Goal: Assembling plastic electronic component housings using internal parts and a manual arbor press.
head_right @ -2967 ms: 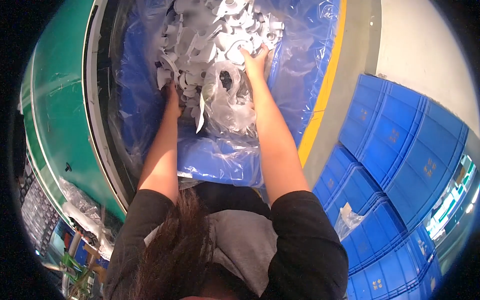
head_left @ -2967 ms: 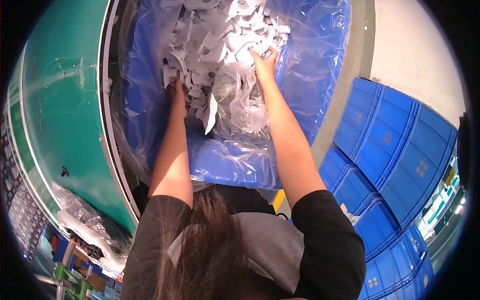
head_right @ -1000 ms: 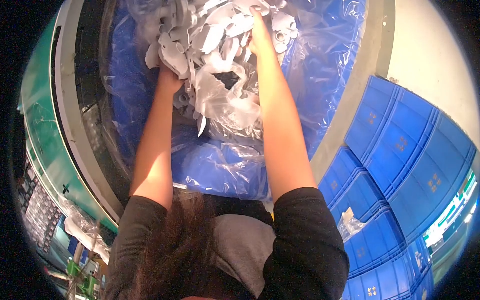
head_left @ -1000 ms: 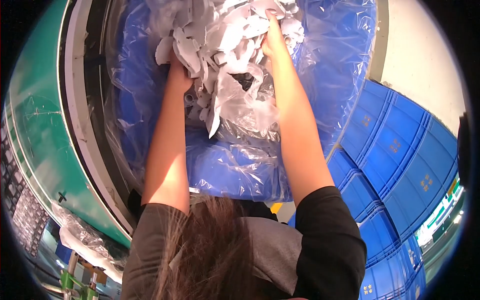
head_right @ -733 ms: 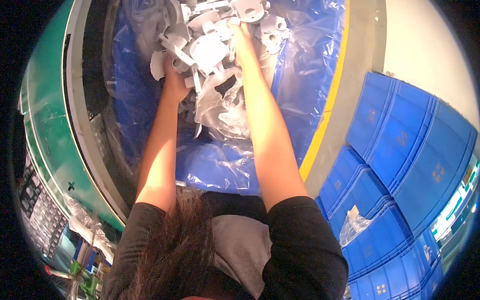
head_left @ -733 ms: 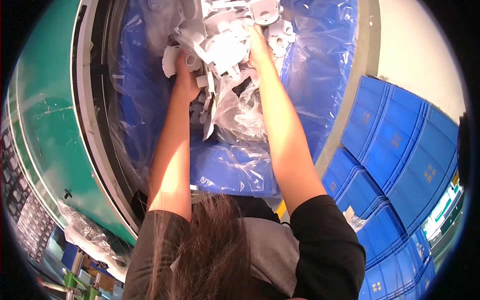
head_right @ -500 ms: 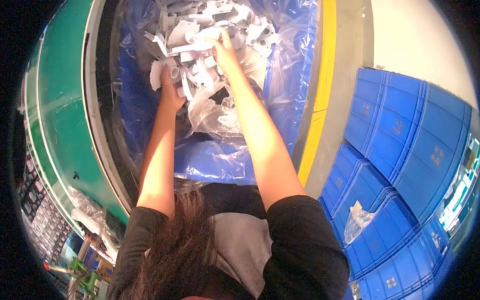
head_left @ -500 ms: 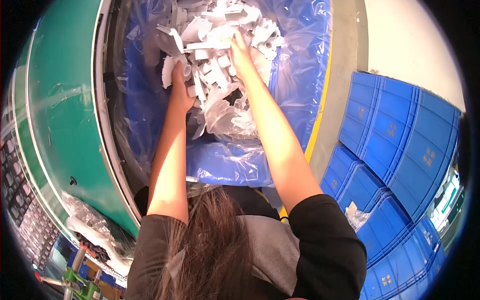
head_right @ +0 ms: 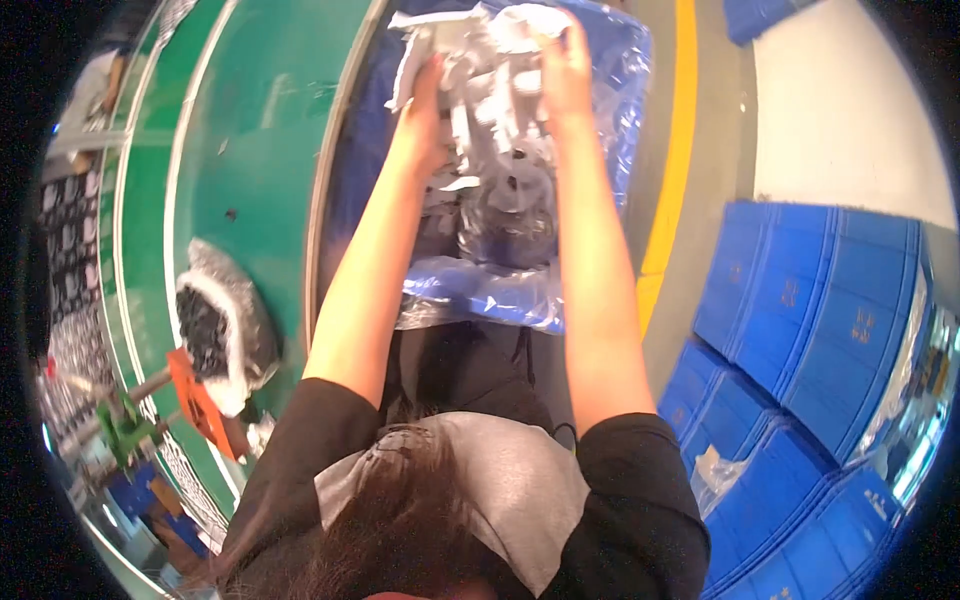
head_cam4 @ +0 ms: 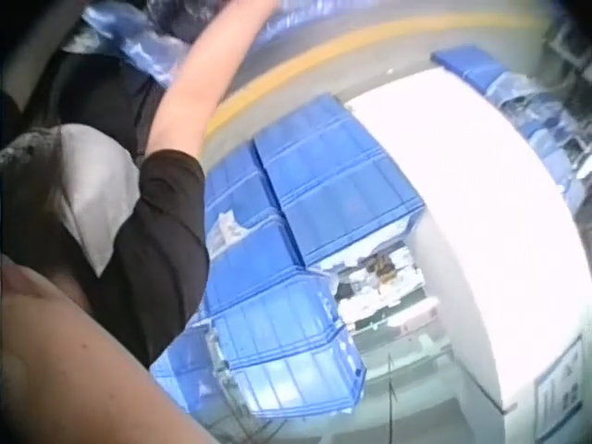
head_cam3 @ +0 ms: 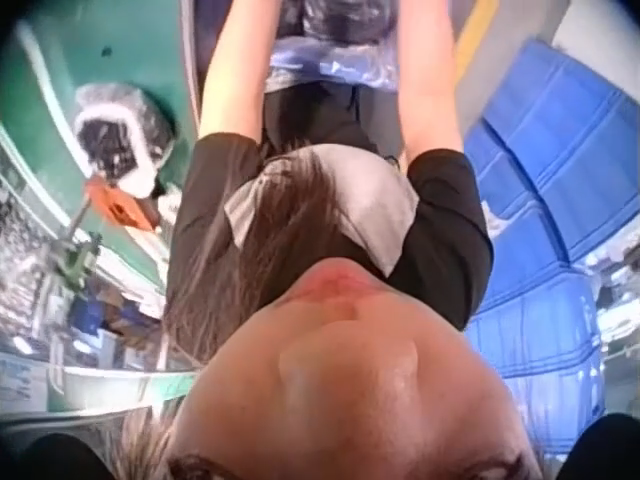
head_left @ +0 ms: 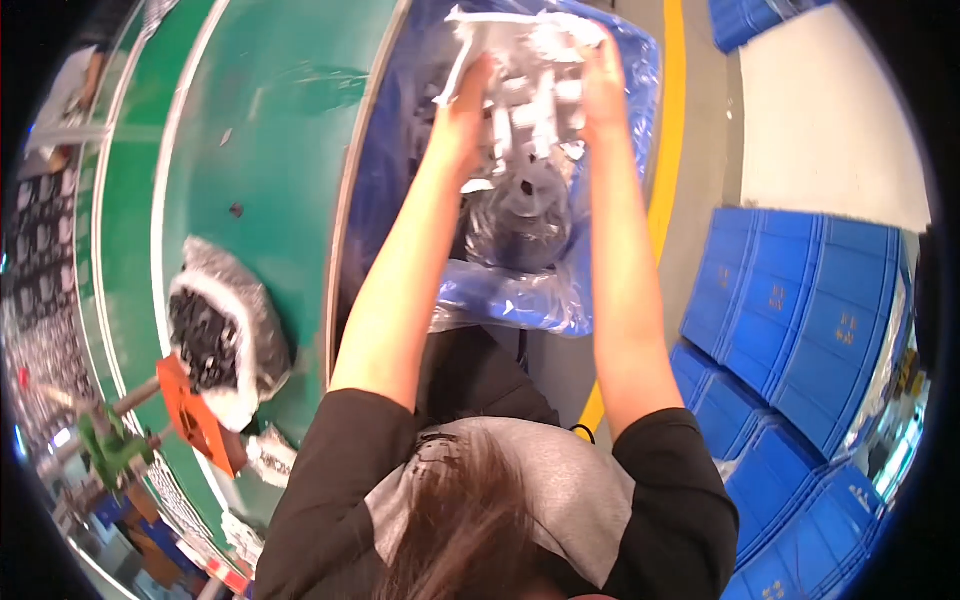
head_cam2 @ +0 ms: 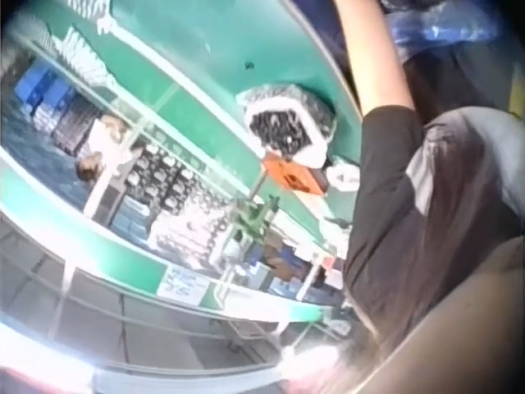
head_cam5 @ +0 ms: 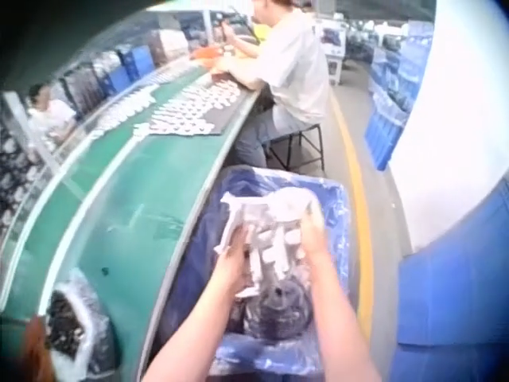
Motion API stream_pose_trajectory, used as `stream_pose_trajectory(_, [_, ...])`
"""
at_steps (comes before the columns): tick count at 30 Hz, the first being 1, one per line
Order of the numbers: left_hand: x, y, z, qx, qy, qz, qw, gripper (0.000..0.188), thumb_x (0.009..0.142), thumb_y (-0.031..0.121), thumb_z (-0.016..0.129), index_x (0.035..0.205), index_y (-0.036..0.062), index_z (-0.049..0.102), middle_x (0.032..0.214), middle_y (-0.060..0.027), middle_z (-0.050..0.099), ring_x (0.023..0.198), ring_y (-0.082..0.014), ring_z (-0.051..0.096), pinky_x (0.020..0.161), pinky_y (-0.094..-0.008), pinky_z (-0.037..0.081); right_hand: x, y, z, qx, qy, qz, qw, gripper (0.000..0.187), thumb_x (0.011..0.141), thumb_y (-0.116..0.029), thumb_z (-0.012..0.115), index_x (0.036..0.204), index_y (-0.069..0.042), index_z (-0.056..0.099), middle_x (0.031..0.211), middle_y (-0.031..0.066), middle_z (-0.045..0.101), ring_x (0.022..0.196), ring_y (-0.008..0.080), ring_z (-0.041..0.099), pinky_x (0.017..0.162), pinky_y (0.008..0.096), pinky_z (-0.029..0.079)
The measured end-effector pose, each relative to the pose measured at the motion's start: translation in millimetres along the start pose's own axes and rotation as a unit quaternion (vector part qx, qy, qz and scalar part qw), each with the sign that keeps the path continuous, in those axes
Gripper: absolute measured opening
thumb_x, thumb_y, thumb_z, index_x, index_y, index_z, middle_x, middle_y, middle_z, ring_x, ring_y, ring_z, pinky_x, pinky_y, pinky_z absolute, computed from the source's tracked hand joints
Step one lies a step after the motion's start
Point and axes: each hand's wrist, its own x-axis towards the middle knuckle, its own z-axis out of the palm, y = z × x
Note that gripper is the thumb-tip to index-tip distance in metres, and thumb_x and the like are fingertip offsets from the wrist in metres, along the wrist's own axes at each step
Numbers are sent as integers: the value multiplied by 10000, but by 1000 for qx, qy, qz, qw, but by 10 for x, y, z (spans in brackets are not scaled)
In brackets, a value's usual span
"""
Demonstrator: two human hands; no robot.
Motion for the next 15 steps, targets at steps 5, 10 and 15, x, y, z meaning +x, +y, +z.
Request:
stream_pose_trajectory(5, [-381,1164,132,64,-62,210,974,605,799,506,576,1285,163,466,1200,-73,516,1069,-216,504,830,-395,425,101,-861,756,207,-84,5,975,335,952,-283,422,1164,-44,521,1089,110,597,1000,232,585,878,363,476])
stream_pose_trajectory(10, [-542,2032,-531,136,-80,274,949,558,854,439,530,1309,129,437,1255,-89,507,1095,-258,525,855,-437,444,51,-812,1712,222,-91,-22,970,345,960,-293,420,1222,-75,472,1102,78,567,991,177,552,828,325,477])
stream_pose_trajectory(15, [-713,2387,-1161,144,69,151,976,513,869,389,536,1284,98,455,1220,-114,529,1036,-272,562,796,-477,488,-329,-745,2634,213,-90,100,968,357,929,-219,491,1238,-45,447,1071,70,526,931,174,522,793,303,455])
